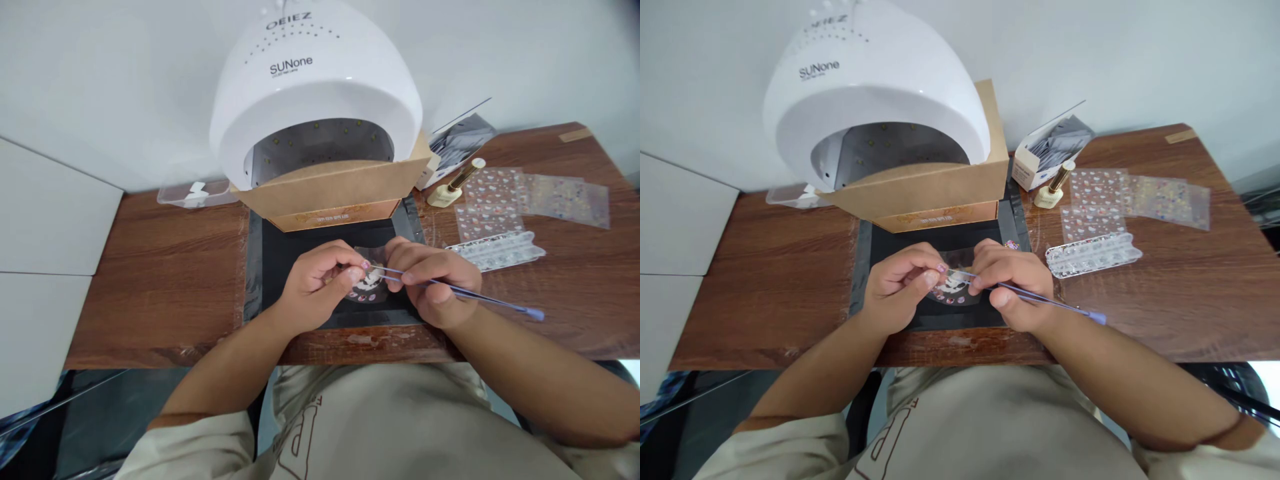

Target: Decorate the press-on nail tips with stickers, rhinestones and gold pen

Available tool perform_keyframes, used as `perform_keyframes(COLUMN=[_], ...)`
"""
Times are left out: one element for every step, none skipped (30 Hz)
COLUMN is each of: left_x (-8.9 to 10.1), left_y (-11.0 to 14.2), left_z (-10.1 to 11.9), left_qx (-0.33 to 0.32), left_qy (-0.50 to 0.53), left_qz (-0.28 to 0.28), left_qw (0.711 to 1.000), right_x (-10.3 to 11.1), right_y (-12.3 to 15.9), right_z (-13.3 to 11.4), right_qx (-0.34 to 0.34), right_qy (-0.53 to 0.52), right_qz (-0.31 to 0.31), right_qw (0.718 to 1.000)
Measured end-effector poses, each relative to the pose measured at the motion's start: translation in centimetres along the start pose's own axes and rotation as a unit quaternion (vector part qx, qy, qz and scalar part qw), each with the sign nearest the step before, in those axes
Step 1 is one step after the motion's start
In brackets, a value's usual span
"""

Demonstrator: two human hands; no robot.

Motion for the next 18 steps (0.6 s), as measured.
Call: perform_keyframes(left_x=[0.00,0.00,0.01,0.03,0.04,0.05,0.05,0.04,0.03,0.00,-0.01,-0.03,-0.04,-0.04,-0.02,-0.01,0.01,0.02], left_y=[0.02,0.04,0.05,0.06,0.06,0.05,0.04,0.03,0.01,0.00,-0.01,-0.01,-0.01,-0.01,0.00,0.01,0.03,0.03], left_z=[-0.02,-0.04,-0.07,-0.09,-0.07,-0.01,0.08,0.16,0.22,0.27,0.32,0.33,0.33,0.31,0.30,0.27,0.28,0.32], left_qx=[-0.003,-0.005,-0.006,-0.006,-0.008,-0.010,-0.015,-0.018,-0.021,-0.023,-0.025,-0.025,-0.025,-0.024,-0.023,-0.022,-0.022,-0.024], left_qy=[0.002,0.003,0.002,0.001,-0.001,-0.001,0.001,0.004,0.008,0.012,0.016,0.017,0.016,0.014,0.011,0.007,0.003,-0.001], left_qz=[-0.002,-0.003,-0.003,-0.003,-0.002,-0.002,-0.002,-0.002,-0.001,-0.003,-0.004,-0.005,-0.005,-0.006,-0.006,-0.006,-0.006,-0.006], left_qw=[1.000,1.000,1.000,1.000,1.000,1.000,1.000,1.000,1.000,1.000,1.000,1.000,1.000,1.000,1.000,1.000,1.000,1.000], right_x=[-0.01,0.00,0.01,0.03,0.06,0.08,0.09,0.11,0.13,0.15,0.14,0.12,0.07,0.02,-0.02,-0.05,-0.04,-0.01], right_y=[0.01,0.02,0.03,0.04,0.04,0.04,0.03,0.03,0.02,0.02,0.03,0.03,0.03,0.03,0.03,0.03,0.03,0.02], right_z=[0.03,0.07,0.09,0.09,0.07,0.02,-0.04,-0.10,-0.15,-0.17,-0.15,-0.10,-0.04,0.01,0.02,-0.02,-0.08,-0.14], right_qx=[0.000,-0.002,-0.003,-0.004,-0.004,-0.002,0.000,0.003,0.005,0.005,0.004,0.001,-0.002,-0.004,-0.004,0.000,0.005,0.010], right_qy=[-0.002,-0.003,-0.004,-0.003,-0.001,0.001,0.002,0.002,0.002,0.002,0.003,0.006,0.008,0.009,0.008,0.005,0.001,-0.003], right_qz=[0.001,0.003,0.006,0.009,0.012,0.014,0.016,0.017,0.019,0.019,0.018,0.016,0.013,0.010,0.008,0.007,0.008,0.011], right_qw=[1.000,1.000,1.000,1.000,1.000,1.000,1.000,1.000,1.000,1.000,1.000,1.000,1.000,1.000,1.000,1.000,1.000,1.000])
Point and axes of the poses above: each hand's wrist, its own y-axis away from the middle knuckle, its own x-axis out of the back of the hand, z = x × y, the point moved 9 cm from there along -y, towards the middle knuckle, and after that the axes turned 4 degrees about -z, right-handed, at the moved point
